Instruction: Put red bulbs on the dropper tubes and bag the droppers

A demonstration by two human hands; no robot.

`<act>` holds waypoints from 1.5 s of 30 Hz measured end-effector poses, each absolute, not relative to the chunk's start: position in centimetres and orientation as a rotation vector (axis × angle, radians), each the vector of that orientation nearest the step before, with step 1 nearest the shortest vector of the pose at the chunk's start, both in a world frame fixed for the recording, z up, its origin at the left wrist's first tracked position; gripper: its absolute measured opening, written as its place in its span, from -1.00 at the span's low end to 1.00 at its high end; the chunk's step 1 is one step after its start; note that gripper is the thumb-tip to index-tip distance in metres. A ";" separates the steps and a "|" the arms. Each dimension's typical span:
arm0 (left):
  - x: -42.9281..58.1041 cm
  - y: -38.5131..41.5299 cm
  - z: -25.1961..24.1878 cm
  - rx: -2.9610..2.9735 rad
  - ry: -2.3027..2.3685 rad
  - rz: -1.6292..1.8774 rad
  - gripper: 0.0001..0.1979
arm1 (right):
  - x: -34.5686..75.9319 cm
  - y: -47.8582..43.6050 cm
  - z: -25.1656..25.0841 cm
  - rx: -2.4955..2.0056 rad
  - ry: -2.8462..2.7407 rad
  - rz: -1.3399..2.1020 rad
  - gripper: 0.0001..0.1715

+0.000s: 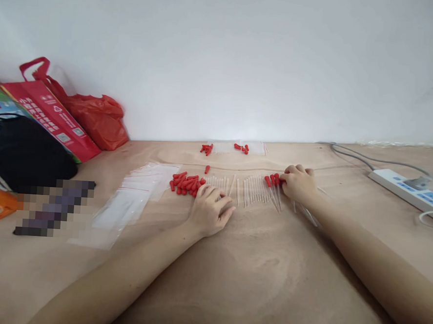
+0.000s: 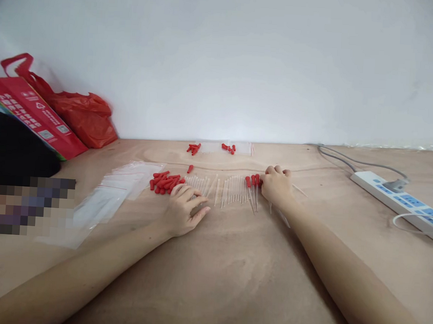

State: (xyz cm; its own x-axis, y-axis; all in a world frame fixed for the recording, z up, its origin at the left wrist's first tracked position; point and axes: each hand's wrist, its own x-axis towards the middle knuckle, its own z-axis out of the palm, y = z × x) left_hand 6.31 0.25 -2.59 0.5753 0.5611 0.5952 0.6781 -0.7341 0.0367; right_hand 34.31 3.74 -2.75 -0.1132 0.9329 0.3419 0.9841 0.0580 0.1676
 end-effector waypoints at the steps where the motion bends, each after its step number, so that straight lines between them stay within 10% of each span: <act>1: 6.3 0.2 -2.6 -2.609 -1.043 -0.876 -0.84 | 34.3 3.7 -2.8 -1.978 -2.174 -0.558 -0.70; 20: 6.5 1.4 -2.5 -2.505 -1.221 -0.881 -0.82 | 33.9 3.5 -1.5 -1.515 -1.383 0.066 -0.75; 32: 10.8 6.3 -2.0 -2.419 -1.556 -0.733 -0.87 | 25.3 -2.5 -1.8 -0.954 -2.504 -0.249 -0.79; 45: 10.4 7.7 -0.8 -2.554 -1.645 -0.884 -0.85 | 26.4 -3.2 -2.6 -1.111 -2.439 -0.081 -0.70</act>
